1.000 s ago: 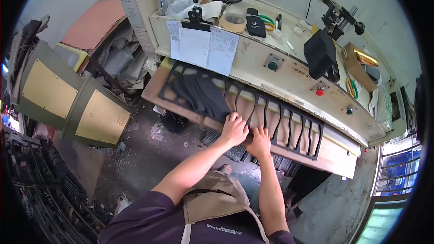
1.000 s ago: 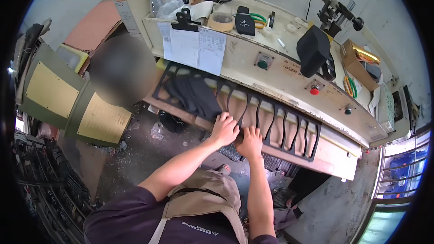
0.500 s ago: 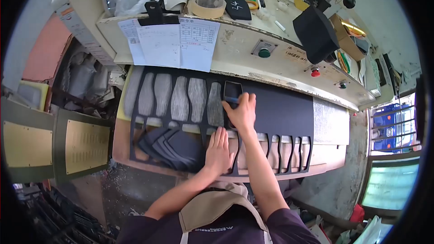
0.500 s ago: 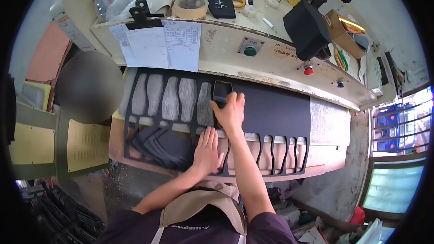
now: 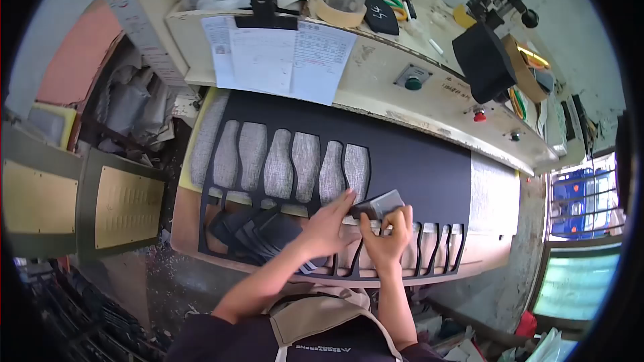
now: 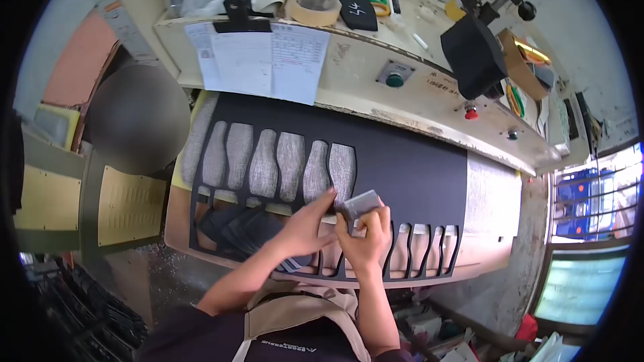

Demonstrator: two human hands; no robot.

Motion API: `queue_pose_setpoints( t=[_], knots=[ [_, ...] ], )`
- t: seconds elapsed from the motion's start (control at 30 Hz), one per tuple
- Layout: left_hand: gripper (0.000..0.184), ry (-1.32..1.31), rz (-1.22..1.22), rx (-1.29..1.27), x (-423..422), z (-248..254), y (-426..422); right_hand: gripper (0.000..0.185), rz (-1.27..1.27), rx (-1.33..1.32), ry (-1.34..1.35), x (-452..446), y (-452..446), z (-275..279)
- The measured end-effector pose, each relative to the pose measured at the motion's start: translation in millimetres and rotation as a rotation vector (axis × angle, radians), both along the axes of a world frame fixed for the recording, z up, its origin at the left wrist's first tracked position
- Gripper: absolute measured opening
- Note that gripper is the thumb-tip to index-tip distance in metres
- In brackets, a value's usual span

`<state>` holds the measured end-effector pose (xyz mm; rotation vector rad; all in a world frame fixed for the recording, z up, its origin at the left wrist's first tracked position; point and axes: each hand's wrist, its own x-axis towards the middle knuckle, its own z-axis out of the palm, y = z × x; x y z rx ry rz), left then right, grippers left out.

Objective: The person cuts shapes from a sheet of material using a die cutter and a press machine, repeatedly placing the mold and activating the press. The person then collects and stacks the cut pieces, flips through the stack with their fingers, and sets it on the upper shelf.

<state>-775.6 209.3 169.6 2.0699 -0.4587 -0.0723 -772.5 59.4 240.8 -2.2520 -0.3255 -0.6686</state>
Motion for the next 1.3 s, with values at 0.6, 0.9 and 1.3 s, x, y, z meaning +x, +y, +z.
queue_pose_setpoints(
  t=[0.6,0.9,1.3],
  knots=[
    [0.084,0.123,0.084,-0.651,-98.3,75.0,-121.7,0.082,0.659,0.657,0.97,-70.8,-164.0,-2.5],
    [0.089,0.451,-0.021,-0.689,-118.3,37.5,-123.3,0.06,0.722,0.6,1.643,-105.1,-229.6,-90.4],
    [0.057,0.535,0.267,-0.599,-153.3,101.9,-149.3,0.042,0.628,0.26,1.354,-114.8,-214.7,-40.9]
  ],
)
